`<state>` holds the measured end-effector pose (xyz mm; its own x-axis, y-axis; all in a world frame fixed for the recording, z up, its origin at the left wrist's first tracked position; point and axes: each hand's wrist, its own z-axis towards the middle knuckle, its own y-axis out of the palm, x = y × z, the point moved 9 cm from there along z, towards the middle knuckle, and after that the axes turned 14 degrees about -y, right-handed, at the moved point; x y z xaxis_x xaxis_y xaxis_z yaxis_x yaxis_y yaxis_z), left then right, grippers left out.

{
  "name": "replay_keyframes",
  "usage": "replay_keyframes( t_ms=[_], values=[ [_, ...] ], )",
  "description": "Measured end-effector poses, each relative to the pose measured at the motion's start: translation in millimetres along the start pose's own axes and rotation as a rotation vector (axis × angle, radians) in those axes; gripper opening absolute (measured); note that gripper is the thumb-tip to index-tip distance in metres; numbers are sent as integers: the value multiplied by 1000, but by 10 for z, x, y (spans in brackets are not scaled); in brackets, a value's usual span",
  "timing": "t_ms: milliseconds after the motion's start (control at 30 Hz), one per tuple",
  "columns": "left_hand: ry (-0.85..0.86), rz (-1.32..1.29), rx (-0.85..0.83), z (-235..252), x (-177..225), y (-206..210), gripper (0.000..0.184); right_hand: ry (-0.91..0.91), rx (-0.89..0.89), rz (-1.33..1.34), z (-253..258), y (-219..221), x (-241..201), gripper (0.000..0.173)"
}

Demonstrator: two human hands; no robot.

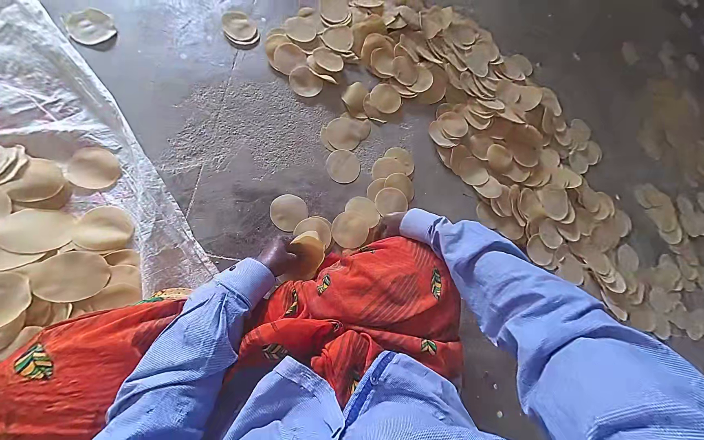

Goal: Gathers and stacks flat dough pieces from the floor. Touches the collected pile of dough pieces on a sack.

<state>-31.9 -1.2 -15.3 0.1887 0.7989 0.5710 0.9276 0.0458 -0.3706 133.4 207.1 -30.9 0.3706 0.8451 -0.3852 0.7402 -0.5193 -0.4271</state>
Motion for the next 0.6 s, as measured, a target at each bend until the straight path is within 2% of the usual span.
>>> replay_keyframes(
  t_ms=[33, 100, 200, 267, 333, 433, 500, 600],
  values=[
    [40, 62, 14, 63, 88, 44, 25, 3, 45, 27, -9, -117, -92, 34],
    [116, 201, 102, 188, 258, 70, 25, -20, 265, 138, -94, -390, -151, 24],
    [102, 359, 261, 320, 449, 23, 23, 82, 615, 253, -280, -807, 273, 17],
    [83, 423, 339, 351, 488, 14, 26, 258, 875, 374, -482, -1021, 807, 28],
    [96, 449, 374, 381, 464, 30, 36, 422, 1027, 443, -630, -1118, 1271, 50],
    [102, 442, 367, 410, 445, 58, 45, 532, 1050, 468, -517, -1104, 1625, 81],
    [90, 385, 406, 391, 433, 24, 57, 552, 1012, 382, -330, -1140, 1605, 82],
    [-97, 357, 444, 313, 306, -94, 98, 520, 932, 246, -58, -1147, 1282, 74]
  ],
)
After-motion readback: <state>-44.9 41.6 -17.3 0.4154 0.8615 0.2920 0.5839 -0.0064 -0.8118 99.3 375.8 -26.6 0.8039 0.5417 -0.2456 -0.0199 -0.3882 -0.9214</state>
